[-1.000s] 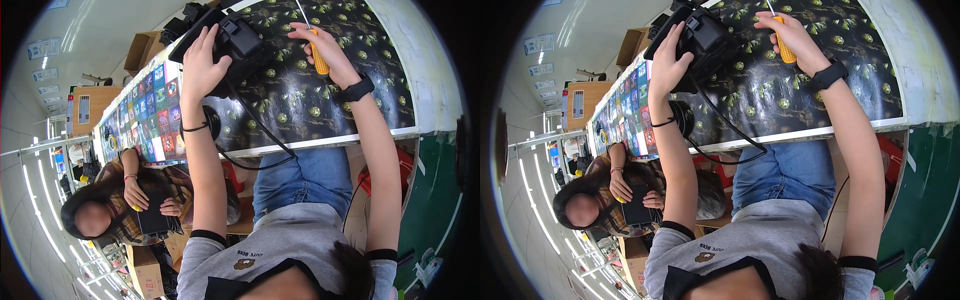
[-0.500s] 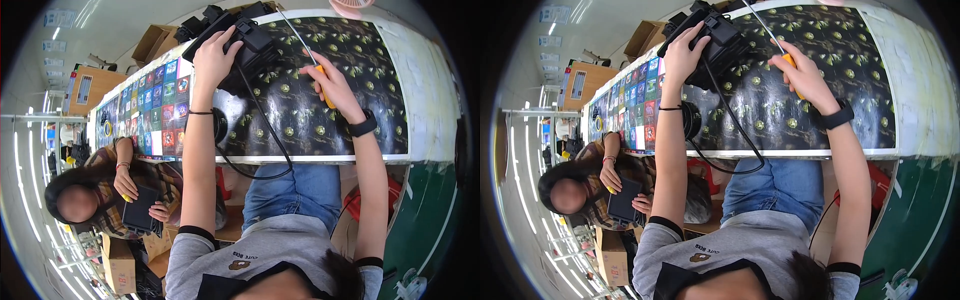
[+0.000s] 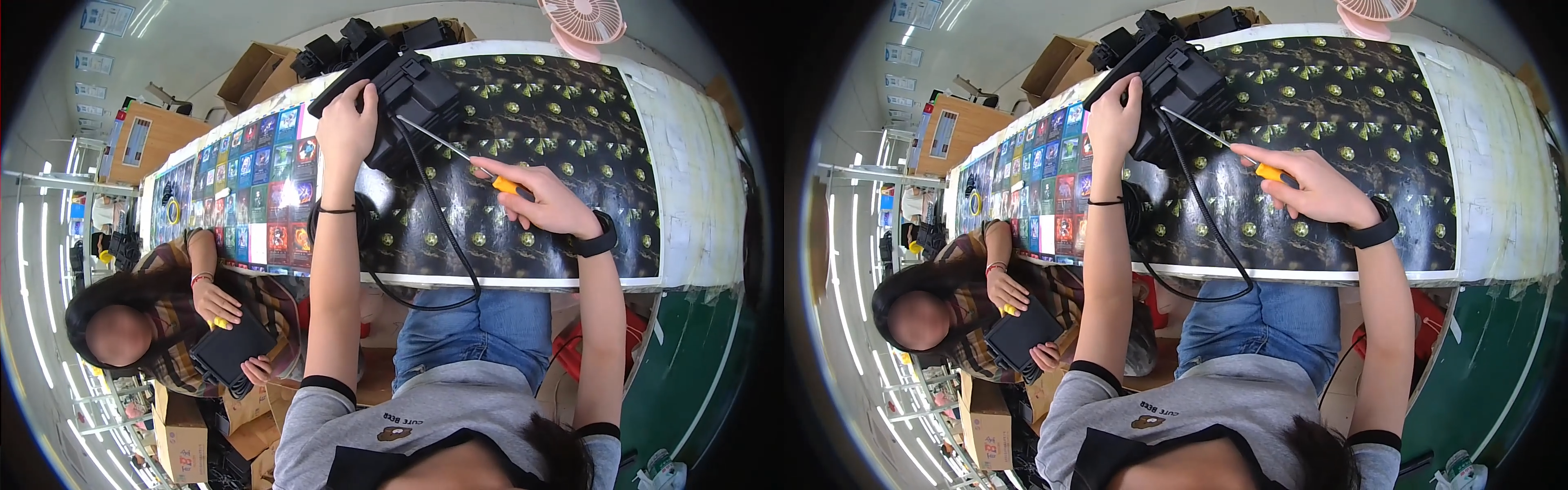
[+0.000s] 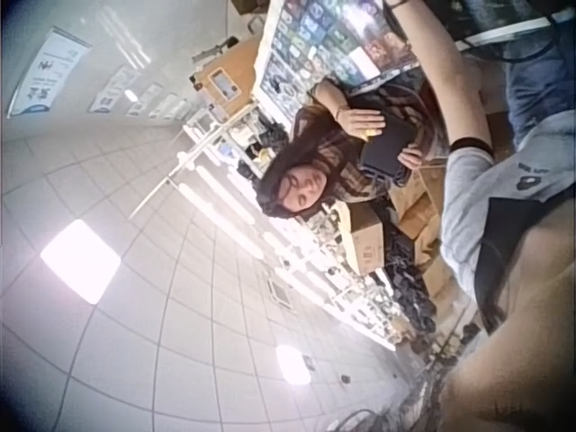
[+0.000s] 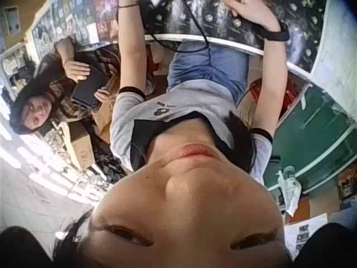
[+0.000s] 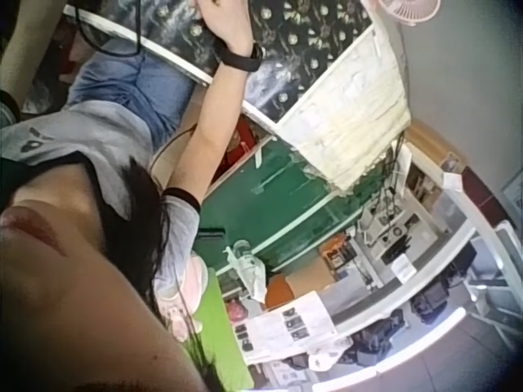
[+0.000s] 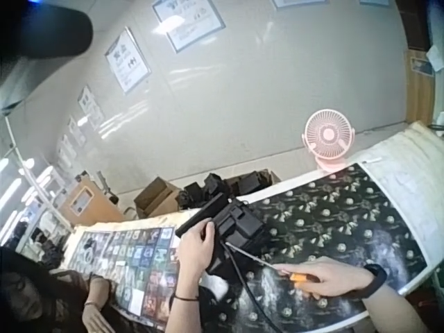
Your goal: Assemble and pack electronic control boxes, including coiling cables and using a screwdriver.
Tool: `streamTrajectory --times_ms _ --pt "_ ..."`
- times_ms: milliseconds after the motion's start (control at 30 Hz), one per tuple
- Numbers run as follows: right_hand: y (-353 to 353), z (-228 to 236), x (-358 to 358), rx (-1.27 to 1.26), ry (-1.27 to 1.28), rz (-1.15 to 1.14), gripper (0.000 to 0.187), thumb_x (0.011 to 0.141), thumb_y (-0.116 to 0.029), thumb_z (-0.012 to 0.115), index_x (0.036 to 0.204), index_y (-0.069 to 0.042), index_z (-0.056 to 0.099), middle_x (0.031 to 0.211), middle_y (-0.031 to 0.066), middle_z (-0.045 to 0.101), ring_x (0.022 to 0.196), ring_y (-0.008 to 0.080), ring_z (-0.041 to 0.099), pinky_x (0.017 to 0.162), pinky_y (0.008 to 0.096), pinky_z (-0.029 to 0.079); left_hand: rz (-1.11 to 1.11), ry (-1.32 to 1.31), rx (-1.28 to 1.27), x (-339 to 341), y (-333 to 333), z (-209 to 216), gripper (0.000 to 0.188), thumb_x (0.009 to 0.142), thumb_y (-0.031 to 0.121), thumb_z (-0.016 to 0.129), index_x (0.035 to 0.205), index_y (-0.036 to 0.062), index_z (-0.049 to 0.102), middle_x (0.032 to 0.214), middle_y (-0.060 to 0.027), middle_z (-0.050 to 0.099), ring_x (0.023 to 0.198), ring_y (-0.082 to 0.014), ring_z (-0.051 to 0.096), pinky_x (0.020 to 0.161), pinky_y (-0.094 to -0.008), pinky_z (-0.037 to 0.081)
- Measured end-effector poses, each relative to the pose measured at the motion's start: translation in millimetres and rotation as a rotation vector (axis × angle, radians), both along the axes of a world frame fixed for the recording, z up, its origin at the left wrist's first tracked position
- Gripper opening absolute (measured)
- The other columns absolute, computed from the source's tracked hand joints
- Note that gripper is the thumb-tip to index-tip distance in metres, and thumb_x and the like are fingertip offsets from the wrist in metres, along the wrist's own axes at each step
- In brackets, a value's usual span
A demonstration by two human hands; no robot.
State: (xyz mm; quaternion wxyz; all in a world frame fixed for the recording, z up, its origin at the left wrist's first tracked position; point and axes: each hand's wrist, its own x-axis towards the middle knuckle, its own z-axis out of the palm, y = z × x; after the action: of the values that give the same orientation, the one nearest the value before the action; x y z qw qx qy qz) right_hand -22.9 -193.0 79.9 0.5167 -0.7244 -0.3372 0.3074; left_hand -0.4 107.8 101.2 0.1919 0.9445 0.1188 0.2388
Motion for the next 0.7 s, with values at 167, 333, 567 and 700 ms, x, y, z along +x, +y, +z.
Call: streamTrajectory --times_ms 167,333,567,700 --pt "2 -1 -1 0.149 0.032 -0.111 0.058 0.09 0.0 0.052 0.145 -0.018 0.044 0.112 0.0084 0.067 0.058 0.0062 0.054 0.049 0.0209 0.048 0.022 -0.112 0.129 -7 -11 -9 0.035 0.094 0.034 0.051 0.108 0.0075 0.069 0.094 -0.0168 0.069 0.088 -0.0352 0.066 0.079 -0.0438 0.051" --pt "1 7 0 0.038 -0.092 -0.085 0.055 0.087 0.001 0.054 0.14 -0.015 0.05 0.117 0.0102 0.066 0.08 0.0174 0.065 0.07 0.0289 0.054 0.053 -0.181 0.242 -18 -22 -10 0.032 0.095 0.03 0.049 0.11 0.0086 0.067 0.092 -0.0125 0.068 0.087 -0.0309 0.065 0.078 -0.0452 0.047" --pt "10 -15 -2 0.133 -0.515 -0.162 0.052 0.084 0.001 0.058 0.134 -0.014 0.056 0.121 0.0152 0.064 0.108 0.0325 0.063 0.09 0.0362 0.051 0.076 -0.206 0.252 -23 -18 -16 0.03 0.096 0.027 0.048 0.112 0.0084 0.065 0.093 -0.0119 0.067 0.086 -0.0303 0.065 0.077 -0.0441 0.046" --pt "12 -20 -2 0.117 -0.646 -0.187 0.052 0.085 0.001 0.06 0.134 -0.015 0.055 0.117 0.0151 0.065 0.101 0.0322 0.064 0.089 0.0363 0.051 0.084 -0.218 0.298 -27 -19 -17 0.03 0.096 0.026 0.048 0.114 0.0079 0.063 0.095 -0.0122 0.066 0.086 -0.03 0.064 0.077 -0.0437 0.046"
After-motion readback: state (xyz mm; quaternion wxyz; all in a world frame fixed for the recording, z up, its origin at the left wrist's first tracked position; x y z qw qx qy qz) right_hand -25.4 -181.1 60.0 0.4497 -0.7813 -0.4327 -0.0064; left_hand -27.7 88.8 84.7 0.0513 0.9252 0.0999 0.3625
